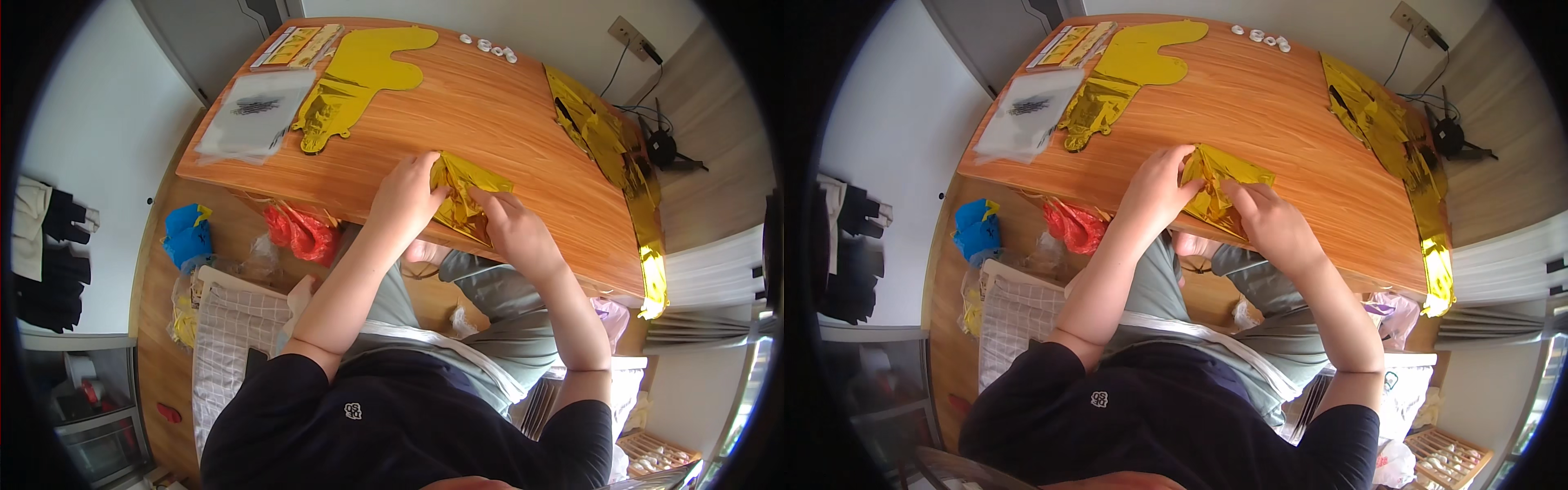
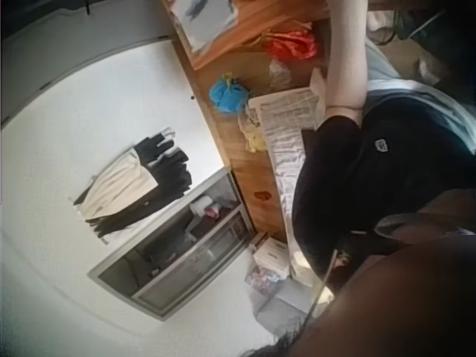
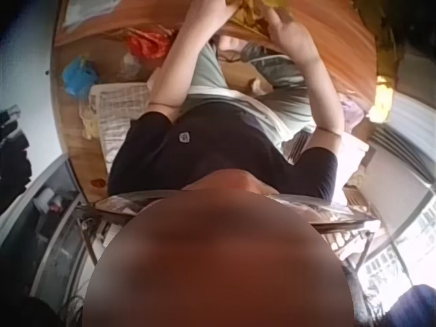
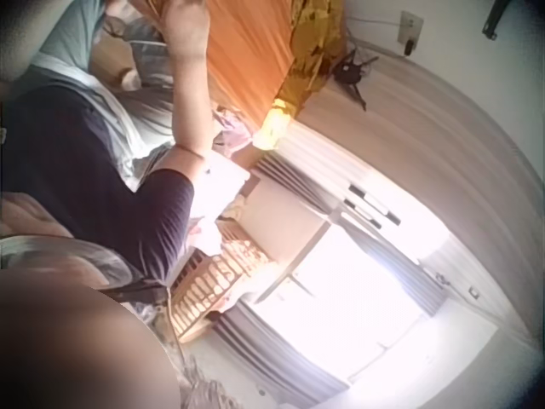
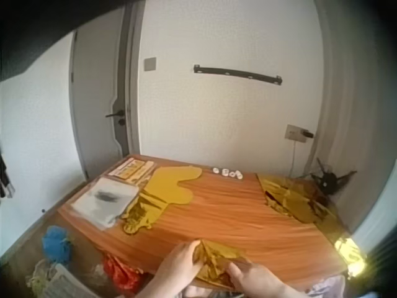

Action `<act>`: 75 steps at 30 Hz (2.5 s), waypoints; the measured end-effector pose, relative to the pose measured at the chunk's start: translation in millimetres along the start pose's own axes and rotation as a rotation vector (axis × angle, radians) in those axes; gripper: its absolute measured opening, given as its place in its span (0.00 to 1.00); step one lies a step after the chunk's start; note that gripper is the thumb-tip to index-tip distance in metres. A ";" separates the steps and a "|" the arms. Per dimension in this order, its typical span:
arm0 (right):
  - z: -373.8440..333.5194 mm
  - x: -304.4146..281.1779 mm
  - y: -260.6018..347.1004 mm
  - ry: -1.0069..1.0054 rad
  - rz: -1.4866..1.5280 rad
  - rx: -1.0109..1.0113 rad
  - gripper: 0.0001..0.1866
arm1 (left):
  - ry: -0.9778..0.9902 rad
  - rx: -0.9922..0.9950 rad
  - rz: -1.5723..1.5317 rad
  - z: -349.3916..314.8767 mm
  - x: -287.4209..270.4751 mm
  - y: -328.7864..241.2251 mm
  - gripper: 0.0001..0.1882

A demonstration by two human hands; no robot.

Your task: Folding gold-colored foil material and attaching it to a cardboard display backing.

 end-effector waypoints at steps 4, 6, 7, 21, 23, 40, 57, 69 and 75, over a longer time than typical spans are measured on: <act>1.2 1.3 2.8 -0.076 0.027 0.019 0.26 | 0.021 0.099 -0.064 1.8 3.5 3.6 0.29; 2.0 4.6 3.1 -0.126 0.032 -0.022 0.24 | 0.032 0.149 -0.060 2.8 2.8 7.1 0.31; 2.2 4.9 3.7 -0.127 0.031 -0.019 0.24 | 0.041 0.197 -0.055 3.0 2.7 8.0 0.33; 0.1 14.6 -4.3 -0.296 0.200 0.387 0.09 | 0.072 0.317 -0.073 4.9 4.4 6.5 0.35; 0.1 18.5 -10.6 -0.323 0.237 0.408 0.09 | 0.122 0.277 -0.061 6.0 3.8 5.6 0.33; 13.0 29.0 -60.5 -0.400 0.688 0.661 0.09 | 0.312 0.321 -0.076 14.7 1.6 -5.3 0.28; -2.1 21.1 3.7 -0.317 0.117 0.201 0.11 | 0.157 0.538 -0.109 19.7 6.9 13.6 0.19; -4.3 28.7 0.4 -0.376 0.030 0.129 0.13 | 0.156 0.037 -0.032 -3.0 -39.2 11.6 0.12; -3.9 28.0 1.9 -0.386 0.033 0.134 0.12 | 0.222 -0.079 -0.076 -8.8 -35.3 8.8 0.12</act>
Point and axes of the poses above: each hand's wrist, its own z-axis towards the middle knuckle, its own x-axis out of the palm, y = z × x, the point moved 2 cm from there along z, towards the middle knuckle, and after that the axes turned 7 degrees about -y, right-handed, at the moved point
